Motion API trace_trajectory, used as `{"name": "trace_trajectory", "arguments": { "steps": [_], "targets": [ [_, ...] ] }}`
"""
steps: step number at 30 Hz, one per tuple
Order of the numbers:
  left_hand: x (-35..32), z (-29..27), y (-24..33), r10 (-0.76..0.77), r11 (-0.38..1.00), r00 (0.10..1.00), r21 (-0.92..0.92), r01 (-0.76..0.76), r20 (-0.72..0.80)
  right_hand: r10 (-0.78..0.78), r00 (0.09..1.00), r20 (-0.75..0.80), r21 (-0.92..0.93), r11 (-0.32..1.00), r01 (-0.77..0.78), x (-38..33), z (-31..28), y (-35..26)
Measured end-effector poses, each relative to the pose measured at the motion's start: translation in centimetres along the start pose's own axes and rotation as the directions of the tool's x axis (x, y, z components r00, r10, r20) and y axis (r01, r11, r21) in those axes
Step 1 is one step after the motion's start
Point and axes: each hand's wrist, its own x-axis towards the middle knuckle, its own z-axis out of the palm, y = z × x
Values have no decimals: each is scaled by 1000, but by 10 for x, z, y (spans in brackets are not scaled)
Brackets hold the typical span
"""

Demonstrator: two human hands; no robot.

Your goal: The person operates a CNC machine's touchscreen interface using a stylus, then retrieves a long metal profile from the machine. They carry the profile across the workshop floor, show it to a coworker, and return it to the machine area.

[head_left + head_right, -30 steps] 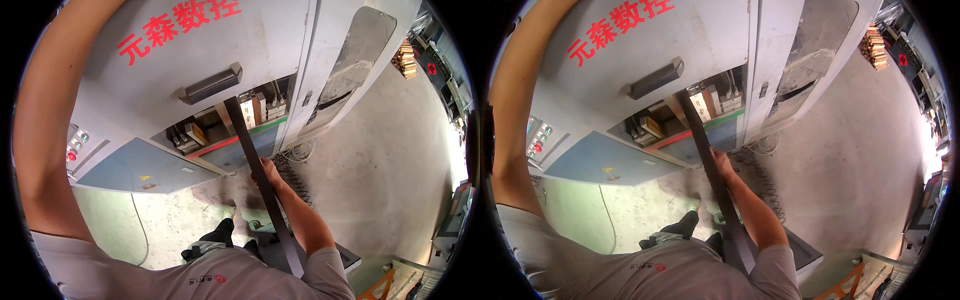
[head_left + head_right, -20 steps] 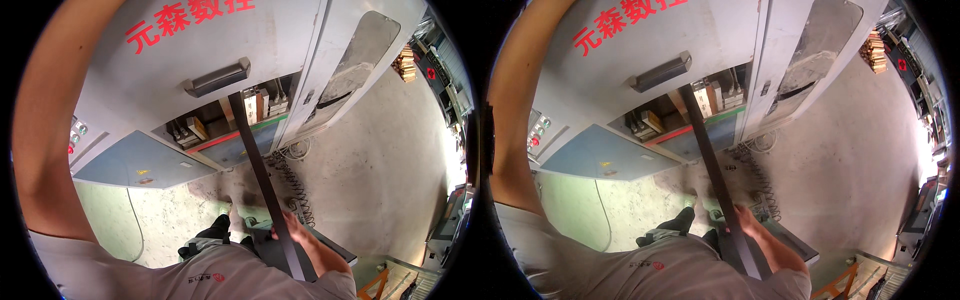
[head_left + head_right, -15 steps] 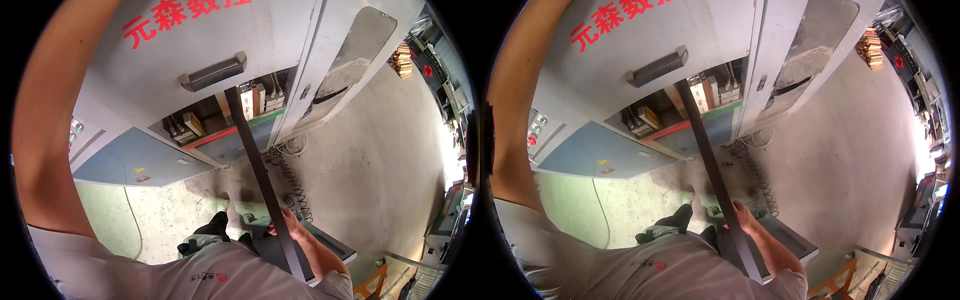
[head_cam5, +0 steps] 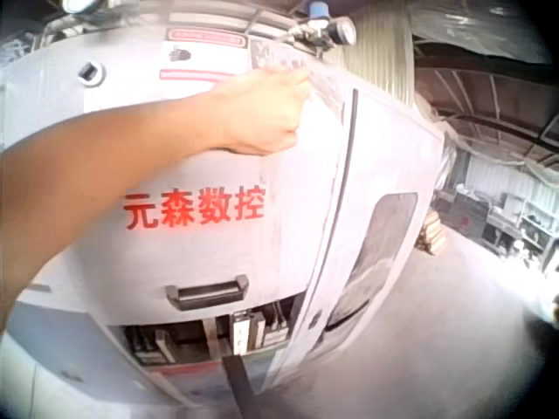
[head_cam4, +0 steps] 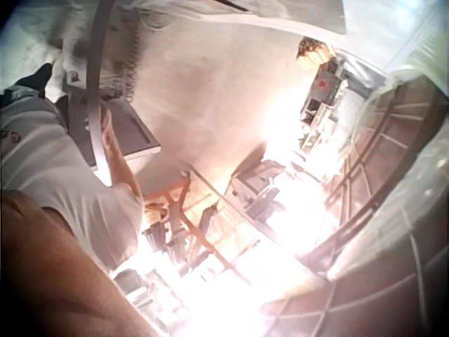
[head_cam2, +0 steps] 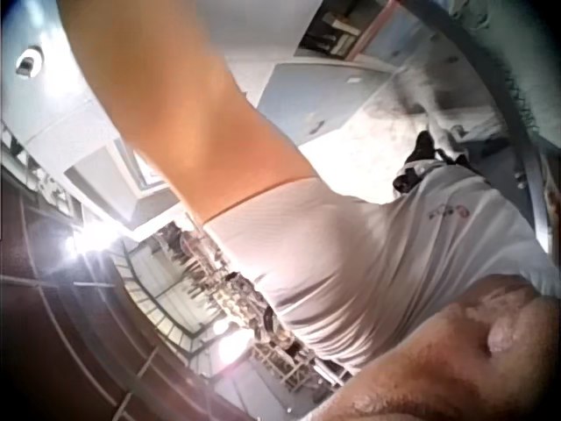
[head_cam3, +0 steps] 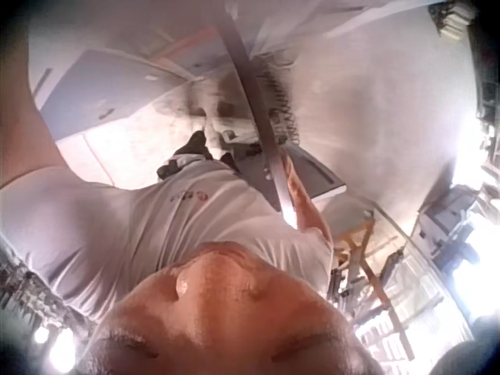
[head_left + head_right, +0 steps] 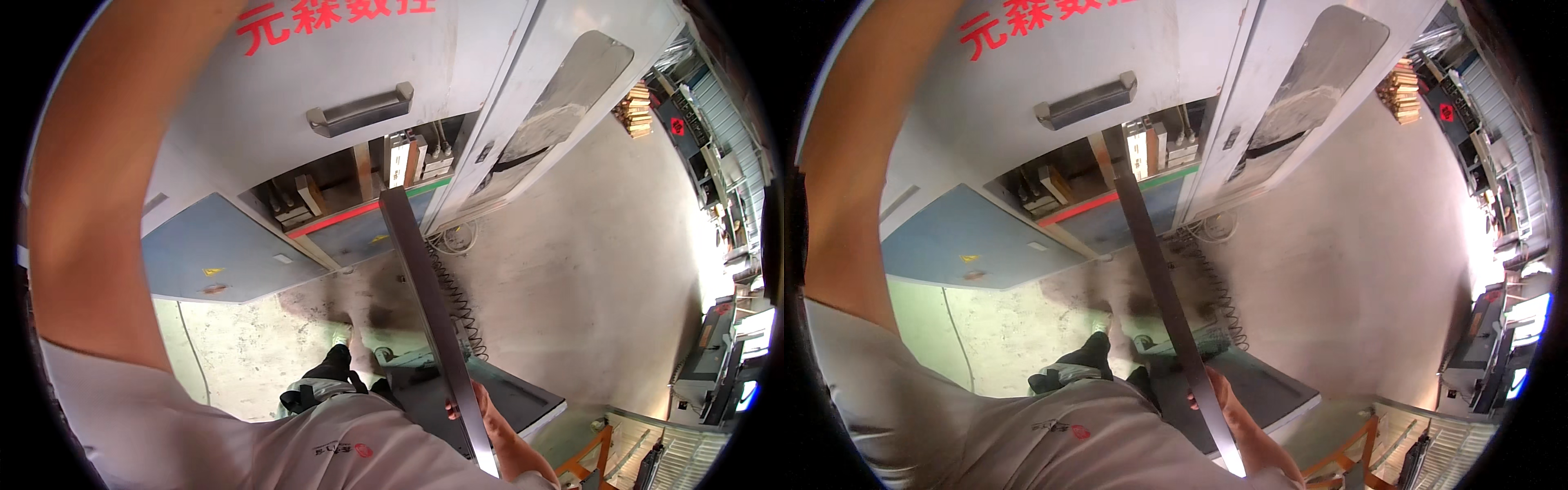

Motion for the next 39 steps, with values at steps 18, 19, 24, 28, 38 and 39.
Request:
{"name": "trace_trajectory", "arguments": {
  "steps": [18,19,24,28,38,39],
  "targets": [
    [-161,-92,278,-420,-884,152,-365,-293,895,-294,955,49,203,939,279,-131,-18,4],
    [-146,-106,296,-387,-881,353,-230,-413,852,-286,950,123,222,941,255,-139,-20,-3],
    [-65,-196,249,-307,-779,823,370,-506,478,-454,862,225,169,890,424,-188,45,-48],
    [-45,-215,228,-326,-781,849,387,-490,417,-362,931,43,-90,927,365,-211,70,-74],
    [-45,-258,211,-313,-801,811,322,-506,494,-489,869,72,3,871,491,-211,108,-89],
    [-46,-260,211,-311,-799,804,320,-510,506,-500,863,72,4,865,501,-210,104,-86]
  ]
}}
